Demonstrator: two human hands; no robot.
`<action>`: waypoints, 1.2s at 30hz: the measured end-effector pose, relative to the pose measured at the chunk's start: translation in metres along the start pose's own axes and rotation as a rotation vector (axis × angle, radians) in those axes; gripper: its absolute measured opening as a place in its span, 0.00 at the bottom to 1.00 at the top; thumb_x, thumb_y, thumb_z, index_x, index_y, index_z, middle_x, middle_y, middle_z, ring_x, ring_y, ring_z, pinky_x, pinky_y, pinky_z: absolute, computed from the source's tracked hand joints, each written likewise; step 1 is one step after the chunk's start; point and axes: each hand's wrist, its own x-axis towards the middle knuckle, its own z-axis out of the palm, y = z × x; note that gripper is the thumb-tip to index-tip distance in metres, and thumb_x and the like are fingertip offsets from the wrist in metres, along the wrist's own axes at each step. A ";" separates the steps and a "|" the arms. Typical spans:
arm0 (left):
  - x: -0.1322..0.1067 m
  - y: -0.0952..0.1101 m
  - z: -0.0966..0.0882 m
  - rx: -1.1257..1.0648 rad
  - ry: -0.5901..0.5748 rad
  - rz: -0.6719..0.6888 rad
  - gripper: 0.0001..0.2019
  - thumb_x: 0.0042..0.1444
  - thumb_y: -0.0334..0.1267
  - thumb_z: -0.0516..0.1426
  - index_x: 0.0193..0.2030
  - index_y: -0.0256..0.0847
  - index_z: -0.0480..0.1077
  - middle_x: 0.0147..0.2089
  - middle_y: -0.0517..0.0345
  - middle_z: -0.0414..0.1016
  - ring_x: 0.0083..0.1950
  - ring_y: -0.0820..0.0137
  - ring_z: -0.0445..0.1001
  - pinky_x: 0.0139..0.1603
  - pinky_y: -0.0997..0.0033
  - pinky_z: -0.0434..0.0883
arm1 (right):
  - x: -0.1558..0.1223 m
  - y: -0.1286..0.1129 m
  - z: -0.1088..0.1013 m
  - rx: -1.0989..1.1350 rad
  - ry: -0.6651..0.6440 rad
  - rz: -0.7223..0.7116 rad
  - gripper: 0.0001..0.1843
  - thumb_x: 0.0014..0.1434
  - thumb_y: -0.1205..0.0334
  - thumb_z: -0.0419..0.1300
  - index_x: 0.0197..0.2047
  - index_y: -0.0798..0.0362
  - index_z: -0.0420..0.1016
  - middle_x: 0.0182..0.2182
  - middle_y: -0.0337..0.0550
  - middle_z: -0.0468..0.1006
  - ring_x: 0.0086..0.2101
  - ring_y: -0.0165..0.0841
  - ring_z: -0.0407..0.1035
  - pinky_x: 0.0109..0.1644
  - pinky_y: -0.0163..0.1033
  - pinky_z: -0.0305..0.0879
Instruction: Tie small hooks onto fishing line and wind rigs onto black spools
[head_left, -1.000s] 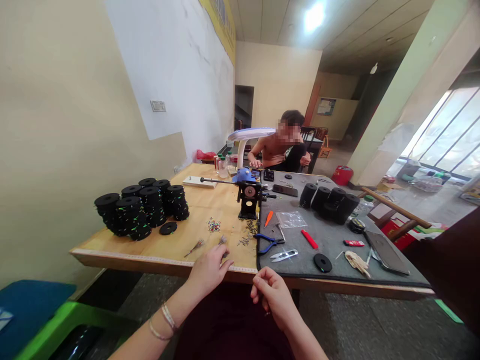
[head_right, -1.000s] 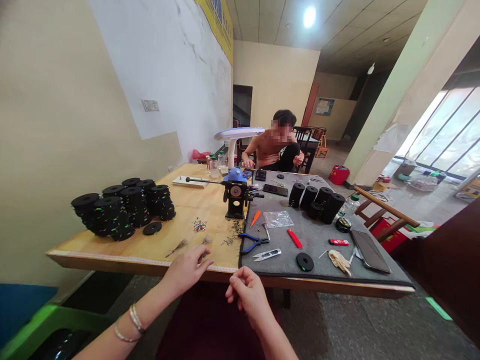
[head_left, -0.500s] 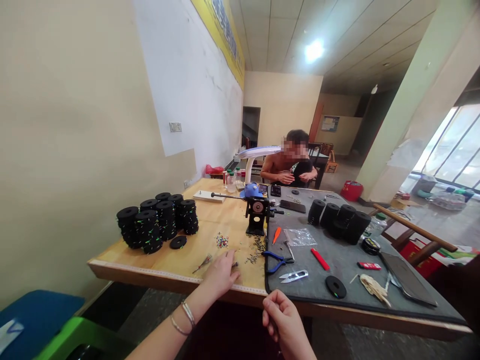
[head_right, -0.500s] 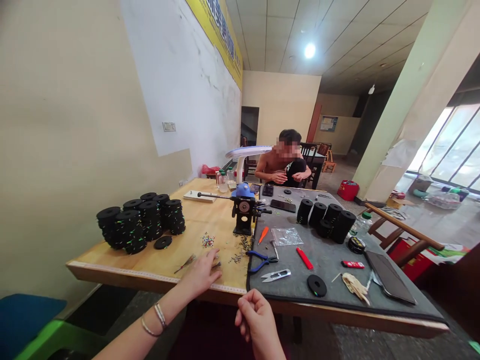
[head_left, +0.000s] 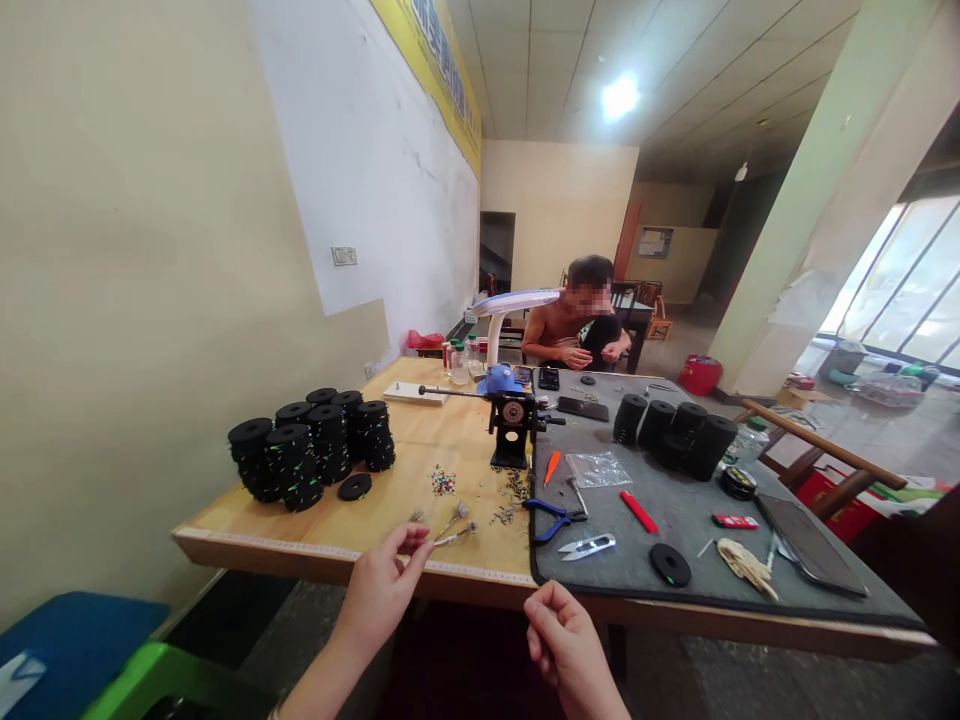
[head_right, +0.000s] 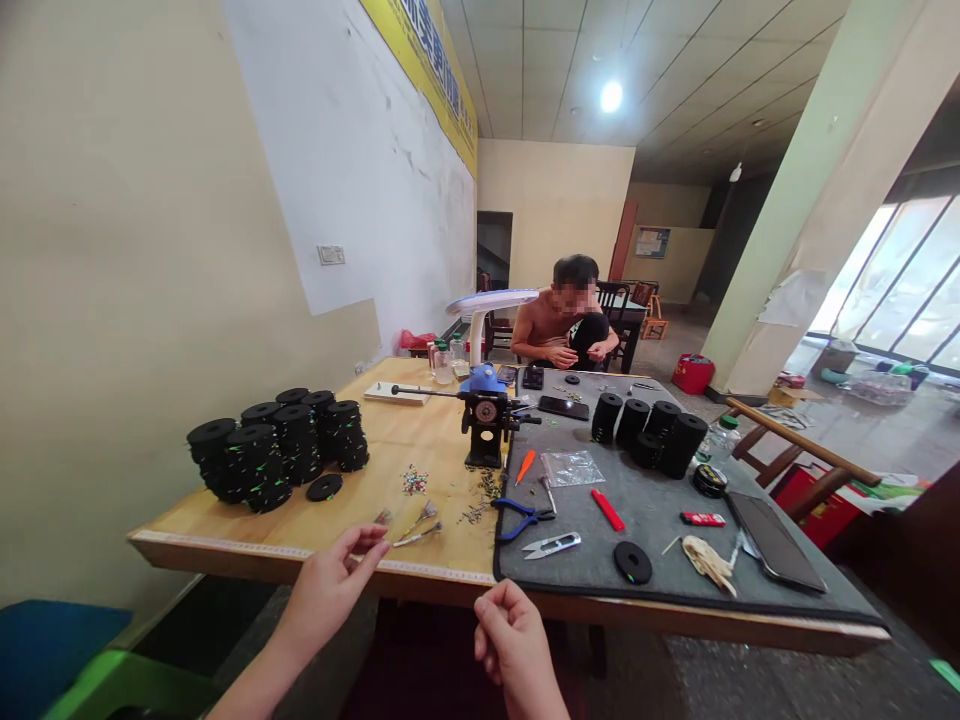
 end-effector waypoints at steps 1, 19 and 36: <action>-0.010 -0.001 0.002 -0.062 -0.022 -0.041 0.12 0.52 0.46 0.56 0.36 0.40 0.72 0.33 0.54 0.80 0.35 0.62 0.78 0.35 0.69 0.74 | -0.002 -0.003 0.000 -0.003 0.013 -0.002 0.25 0.46 0.41 0.65 0.27 0.52 0.60 0.11 0.29 0.66 0.10 0.18 0.48 0.13 0.24 0.37; -0.056 0.054 0.121 -0.695 -0.940 -0.110 0.11 0.44 0.25 0.56 0.36 0.37 0.69 0.31 0.57 0.76 0.36 0.68 0.72 0.40 0.68 0.66 | -0.022 -0.089 -0.028 0.167 0.131 -0.118 0.18 0.46 0.53 0.69 0.29 0.54 0.65 0.20 0.37 0.78 0.21 0.29 0.72 0.17 0.25 0.57; -0.056 0.047 0.135 -0.774 -1.018 -0.238 0.22 0.32 0.21 0.51 0.38 0.37 0.68 0.34 0.57 0.77 0.38 0.68 0.73 0.40 0.70 0.62 | -0.020 -0.093 -0.061 0.325 0.283 -0.141 0.18 0.42 0.58 0.72 0.29 0.53 0.67 0.21 0.35 0.78 0.24 0.30 0.75 0.17 0.24 0.55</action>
